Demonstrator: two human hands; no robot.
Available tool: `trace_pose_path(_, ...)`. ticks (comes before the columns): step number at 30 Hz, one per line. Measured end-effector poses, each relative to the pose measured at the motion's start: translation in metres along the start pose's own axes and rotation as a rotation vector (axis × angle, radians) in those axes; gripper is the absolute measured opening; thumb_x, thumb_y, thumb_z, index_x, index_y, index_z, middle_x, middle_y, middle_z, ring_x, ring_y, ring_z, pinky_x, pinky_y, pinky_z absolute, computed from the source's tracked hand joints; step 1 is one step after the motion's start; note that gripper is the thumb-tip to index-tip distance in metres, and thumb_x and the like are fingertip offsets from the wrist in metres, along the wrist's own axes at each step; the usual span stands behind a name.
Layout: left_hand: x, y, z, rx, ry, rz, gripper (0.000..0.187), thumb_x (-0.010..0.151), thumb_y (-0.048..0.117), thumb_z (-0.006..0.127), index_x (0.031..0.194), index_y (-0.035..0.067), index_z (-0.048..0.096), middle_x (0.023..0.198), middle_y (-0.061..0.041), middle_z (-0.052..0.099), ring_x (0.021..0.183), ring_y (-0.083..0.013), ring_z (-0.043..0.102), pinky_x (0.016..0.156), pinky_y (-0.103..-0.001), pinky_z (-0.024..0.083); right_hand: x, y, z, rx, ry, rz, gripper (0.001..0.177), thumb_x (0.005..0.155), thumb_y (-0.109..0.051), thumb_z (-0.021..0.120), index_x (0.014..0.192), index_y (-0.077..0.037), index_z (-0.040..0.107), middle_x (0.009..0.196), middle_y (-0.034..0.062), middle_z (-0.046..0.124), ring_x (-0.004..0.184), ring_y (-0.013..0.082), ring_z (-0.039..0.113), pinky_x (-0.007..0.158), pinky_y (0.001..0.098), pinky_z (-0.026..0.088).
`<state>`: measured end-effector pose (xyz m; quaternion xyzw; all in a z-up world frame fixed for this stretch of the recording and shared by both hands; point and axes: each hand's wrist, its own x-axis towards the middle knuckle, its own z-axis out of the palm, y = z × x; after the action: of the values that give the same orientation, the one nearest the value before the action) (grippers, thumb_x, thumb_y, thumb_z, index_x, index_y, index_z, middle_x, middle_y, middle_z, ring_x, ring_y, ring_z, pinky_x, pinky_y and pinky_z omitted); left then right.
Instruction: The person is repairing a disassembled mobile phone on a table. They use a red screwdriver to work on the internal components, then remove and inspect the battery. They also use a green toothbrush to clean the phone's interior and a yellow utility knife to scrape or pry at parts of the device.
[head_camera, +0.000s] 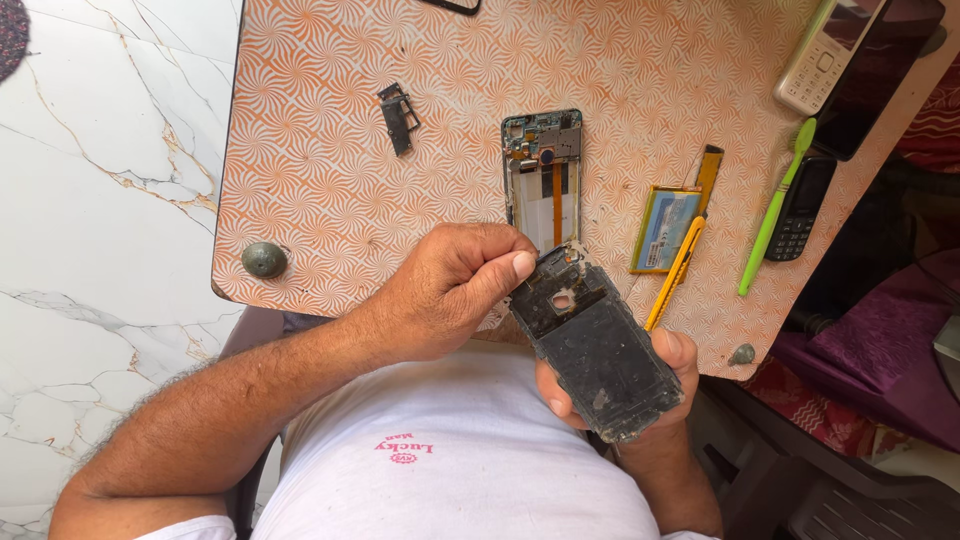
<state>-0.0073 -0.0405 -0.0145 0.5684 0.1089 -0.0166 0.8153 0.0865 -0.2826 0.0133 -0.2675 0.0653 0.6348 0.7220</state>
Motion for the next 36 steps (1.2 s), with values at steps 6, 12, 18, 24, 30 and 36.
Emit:
trace_pose_path(6,0.001,0.012,-0.004,0.238,0.057,0.188,0.023,0.105,0.018,0.057,0.098,0.0,0.068,0.08,-0.007,0.064,0.074,-0.0113,0.063,0.067,-0.029,0.053,0.002,-0.004,-0.001,-0.061,0.0,-0.005,0.086,0.096,-0.062,0.056,0.138,0.013,0.049,0.093,0.0313,0.067,0.058,0.0166,0.053,0.045,0.0305,0.038)
trace_pose_path(12,0.0,0.021,0.007,0.168,0.155,0.034,0.032,0.095,0.019,0.07,0.119,-0.001,0.062,0.085,-0.007,0.059,0.064,-0.0113,0.057,0.054,-0.028,0.048,0.007,-0.017,-0.004,-0.146,0.034,-0.02,0.09,0.089,-0.058,0.068,0.148,0.005,0.042,0.109,0.0326,0.064,0.072,0.0182,0.062,0.056,0.0262,0.048)
trace_pose_path(18,-0.001,0.024,0.025,-0.059,0.103,0.063,0.068,0.092,0.022,0.075,0.146,0.0,0.041,0.123,-0.008,0.057,0.089,-0.0097,0.064,0.069,-0.025,0.058,0.011,-0.029,0.017,-0.802,0.135,-0.348,0.09,0.083,-0.044,0.082,0.15,0.005,0.047,0.117,0.0189,0.065,0.072,0.011,0.057,0.057,0.0223,0.046)
trace_pose_path(24,0.005,0.013,0.027,-0.461,-0.088,0.064,0.066,0.104,0.029,0.071,0.156,0.0,0.041,0.13,-0.017,0.063,0.113,-0.016,0.065,0.103,-0.035,0.056,0.012,-0.038,0.042,-1.539,0.272,-0.657,0.087,0.074,-0.032,0.088,0.146,0.0,0.051,0.127,0.0083,0.069,0.058,0.0014,0.044,0.051,0.0188,0.033)
trace_pose_path(30,0.014,0.016,0.025,-0.214,-0.125,0.298,0.075,0.098,0.026,0.076,0.158,0.006,0.034,0.153,-0.008,0.051,0.138,-0.0163,0.054,0.118,-0.038,0.048,0.02,-0.037,0.056,-1.731,0.363,-0.669,0.08,0.077,-0.031,0.091,0.142,-0.002,0.056,0.121,0.0095,0.069,0.056,0.0018,0.044,0.047,0.0198,0.035)
trace_pose_path(36,0.023,0.014,0.032,-0.113,0.019,0.116,0.063,0.098,0.019,0.077,0.153,0.004,0.052,0.129,-0.011,0.07,0.114,-0.0129,0.065,0.101,-0.03,0.058,0.024,-0.054,0.069,-1.727,0.384,-0.661,0.049,0.089,-0.033,0.079,0.13,-0.008,0.07,0.129,0.0112,0.069,0.056,0.0015,0.041,0.046,0.0181,0.038)
